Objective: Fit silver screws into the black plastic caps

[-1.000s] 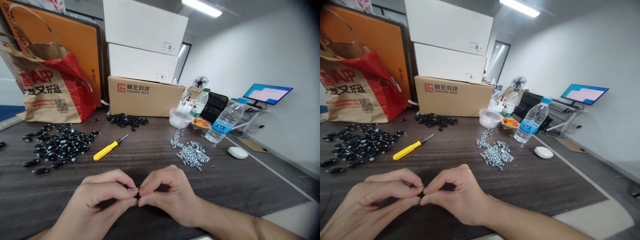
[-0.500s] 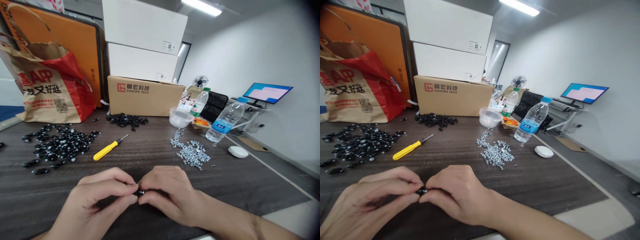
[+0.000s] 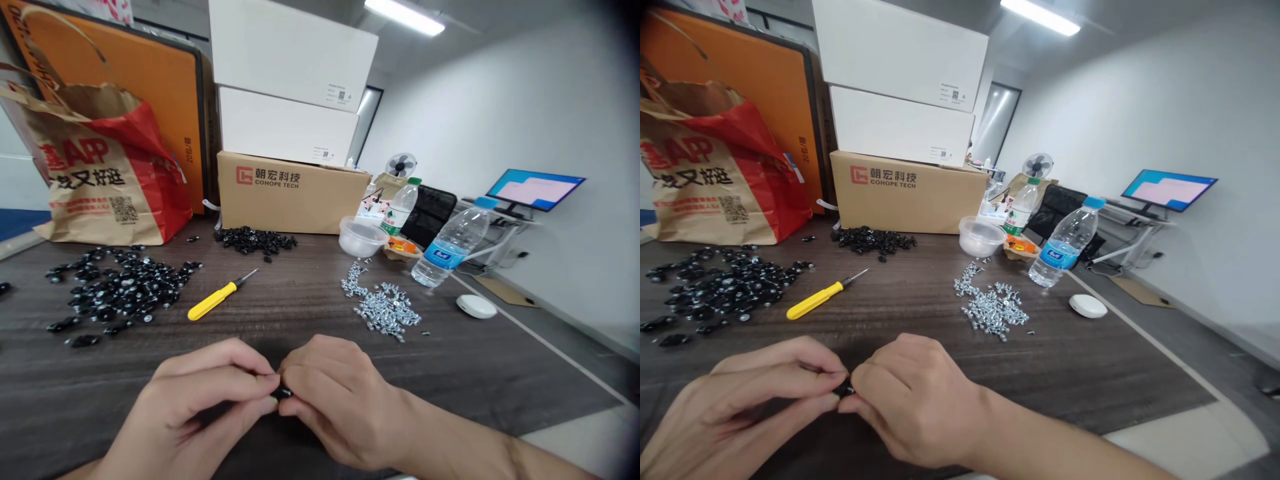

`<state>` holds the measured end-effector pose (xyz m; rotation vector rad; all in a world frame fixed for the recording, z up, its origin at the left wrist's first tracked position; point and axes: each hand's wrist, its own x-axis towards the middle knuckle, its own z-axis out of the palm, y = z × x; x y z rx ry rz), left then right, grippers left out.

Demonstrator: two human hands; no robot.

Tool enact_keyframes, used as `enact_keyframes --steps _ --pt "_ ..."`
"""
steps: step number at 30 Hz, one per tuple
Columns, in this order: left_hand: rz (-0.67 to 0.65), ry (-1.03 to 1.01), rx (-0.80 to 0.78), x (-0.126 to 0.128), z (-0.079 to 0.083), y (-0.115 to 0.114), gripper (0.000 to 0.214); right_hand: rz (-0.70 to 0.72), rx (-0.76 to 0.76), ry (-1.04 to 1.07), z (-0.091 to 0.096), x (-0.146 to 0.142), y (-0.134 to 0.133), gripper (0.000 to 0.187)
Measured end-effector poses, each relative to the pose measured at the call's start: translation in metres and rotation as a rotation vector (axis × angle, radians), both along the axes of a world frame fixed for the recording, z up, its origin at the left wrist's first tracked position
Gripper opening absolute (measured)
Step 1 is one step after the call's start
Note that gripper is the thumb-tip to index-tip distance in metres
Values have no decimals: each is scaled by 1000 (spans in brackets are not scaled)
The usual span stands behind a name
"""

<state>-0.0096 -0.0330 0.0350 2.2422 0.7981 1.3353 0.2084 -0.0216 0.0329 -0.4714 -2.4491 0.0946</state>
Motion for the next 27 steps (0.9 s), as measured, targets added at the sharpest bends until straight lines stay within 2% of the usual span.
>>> enact_keyframes --steps 3,7,11,16,21,27 --pt "3 22 24 0 -1 -1 15 -31 -5 -20 2 -2 -5 32" --pt "13 24 26 1 -3 -1 16 -90 -149 -31 6 -4 -10 41" --pt "10 -22 2 1 -5 0 20 -120 -225 47 6 -2 -8 31" --pt "-1 -30 -16 0 -4 1 21 -77 -218 37 4 -1 -4 23" --pt "0 -22 -2 1 -4 2 17 -95 -226 32 5 -3 -6 25" --pt "22 -73 -80 4 -2 2 23 -86 -230 40 5 -3 -5 25"
